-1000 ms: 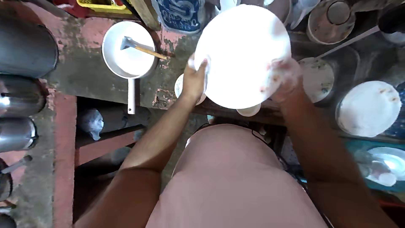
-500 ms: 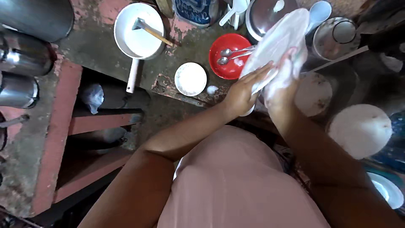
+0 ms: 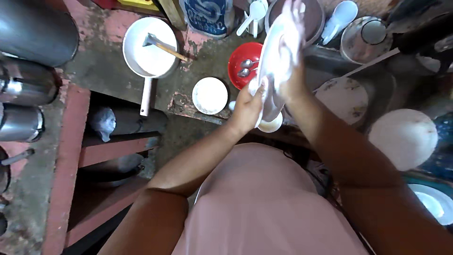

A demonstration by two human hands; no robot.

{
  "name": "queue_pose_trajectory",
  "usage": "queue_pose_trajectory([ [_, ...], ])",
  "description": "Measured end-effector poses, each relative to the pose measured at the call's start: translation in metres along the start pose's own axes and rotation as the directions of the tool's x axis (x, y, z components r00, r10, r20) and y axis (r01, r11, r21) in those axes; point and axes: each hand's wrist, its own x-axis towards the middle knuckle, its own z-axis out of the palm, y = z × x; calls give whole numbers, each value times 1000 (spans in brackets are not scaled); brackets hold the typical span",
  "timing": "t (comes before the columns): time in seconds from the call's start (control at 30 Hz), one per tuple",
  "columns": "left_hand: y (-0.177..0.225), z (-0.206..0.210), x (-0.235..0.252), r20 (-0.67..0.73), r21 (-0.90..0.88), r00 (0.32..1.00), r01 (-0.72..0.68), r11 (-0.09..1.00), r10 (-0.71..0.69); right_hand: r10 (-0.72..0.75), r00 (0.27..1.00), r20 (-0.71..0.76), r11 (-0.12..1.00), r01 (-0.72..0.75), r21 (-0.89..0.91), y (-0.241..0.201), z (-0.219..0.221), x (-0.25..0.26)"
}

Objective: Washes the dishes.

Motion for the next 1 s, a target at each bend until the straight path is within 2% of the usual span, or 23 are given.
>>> queue_pose_trajectory([
  [0.07, 0, -13, 9, -39, -17, 999, 17, 1000, -17, -12, 996, 87, 1000, 12, -3, -18, 14, -24],
  [0.13, 0, -23, 14, -39, -56, 999, 19, 998, -21, 3, 991, 136, 996, 9, -85, -20, 21, -25],
  [0.23, 1, -34, 16, 37, -112, 996, 85, 990, -81, 41, 999, 35, 993, -37, -109, -15, 31, -1],
  [0.3, 7, -42, 21, 40, -193, 991, 132, 972, -127, 15, 1000, -2, 991, -15, -135, -27, 49, -9],
  [0.4, 17, -57, 29, 47, -280, 989, 146, 949, -139, -30, 990, 141, 969, 63, -239, -36, 64, -24],
  [0.43, 17, -60, 31, 62, -290, 986, 167, 942, -156, -41, 992, 120, 972, 67, -223, -36, 65, -19],
  [0.53, 18, -64, 35, 139, -317, 971, 230, 920, -194, 29, 992, -122, 982, -50, -181, -43, 79, -5],
  [0.6, 23, -74, 40, 131, -357, 977, 205, 911, -168, -12, 994, -107, 962, -17, -272, -54, 90, -15],
  [0.67, 24, -97, 51, 172, -416, 979, 176, 892, -113, -60, 998, 12, 936, 61, -347, -43, 95, -37],
  [0.7, 28, -108, 55, 185, -414, 976, 183, 892, -115, -24, 999, 44, 935, 38, -354, -28, 93, -46],
  [0.73, 33, -119, 57, 208, -411, 970, 205, 889, -128, 38, 999, 11, 936, -31, -351, -12, 87, -52],
  [0.8, 41, -135, 58, 258, -410, 954, 249, 878, -150, 87, 966, -243, 970, -138, -202, 20, 72, -45],
  [0.83, 40, -141, 58, 304, -407, 942, 266, 874, -145, 105, 935, -338, 990, -131, -56, 27, 62, -25],
  [0.87, 39, -144, 57, 338, -409, 931, 276, 870, -137, 74, 921, -382, 997, -82, -4, 29, 52, -9],
  [0.93, 38, -143, 55, 365, -411, 918, 308, 858, -154, 55, 918, -393, 991, -98, -90, 11, 40, 9],
  [1.0, 38, -138, 55, 359, -388, 912, 339, 857, -198, 79, 947, -312, 920, -190, -343, -21, 36, 15],
])
